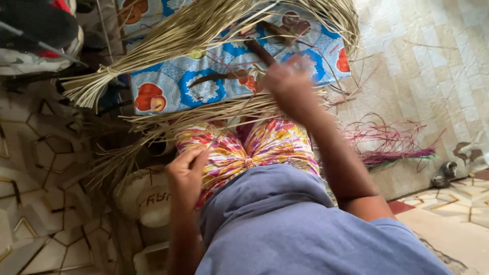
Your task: Assembling and trimming straw bundles to create a broom or similar structure.
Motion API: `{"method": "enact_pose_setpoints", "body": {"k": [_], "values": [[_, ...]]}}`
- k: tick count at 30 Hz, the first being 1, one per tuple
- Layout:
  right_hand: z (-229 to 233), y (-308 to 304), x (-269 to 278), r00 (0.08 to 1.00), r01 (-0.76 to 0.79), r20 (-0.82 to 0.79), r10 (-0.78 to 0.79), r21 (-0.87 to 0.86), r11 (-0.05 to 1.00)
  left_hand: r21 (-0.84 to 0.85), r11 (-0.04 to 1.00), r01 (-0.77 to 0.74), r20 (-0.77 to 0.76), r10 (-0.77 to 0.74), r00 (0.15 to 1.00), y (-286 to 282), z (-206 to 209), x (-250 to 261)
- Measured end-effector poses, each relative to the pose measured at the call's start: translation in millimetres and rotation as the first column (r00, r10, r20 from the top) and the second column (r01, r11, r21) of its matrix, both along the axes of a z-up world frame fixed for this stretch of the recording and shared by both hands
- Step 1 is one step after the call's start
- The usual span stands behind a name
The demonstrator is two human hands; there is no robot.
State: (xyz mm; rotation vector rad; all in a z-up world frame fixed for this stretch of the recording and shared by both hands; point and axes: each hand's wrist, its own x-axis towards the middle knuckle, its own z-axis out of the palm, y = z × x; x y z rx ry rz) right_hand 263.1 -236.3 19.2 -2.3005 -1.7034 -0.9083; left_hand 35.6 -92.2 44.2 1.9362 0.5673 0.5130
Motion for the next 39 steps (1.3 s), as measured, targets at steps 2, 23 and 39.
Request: {"method": "enact_pose_setpoints", "body": {"k": [2,23,39], "values": [[31,-10,35,0.642,0.685,0.607,-0.468,-0.181,0.705,-0.105,0.993,-0.057,-0.127,0.044,0.991,8,-1,-11],[-79,12,77,0.624,0.396,-0.656,-0.426,-0.205,0.895,-0.578,0.810,-0.093,-0.116,0.031,0.993,-16,-25,38],[-15,-137,-7,0.259,0.546,-0.885,-0.386,-0.195,0.815,-0.611,0.791,-0.036,-0.011,0.036,0.999,-19,-42,41]]}}
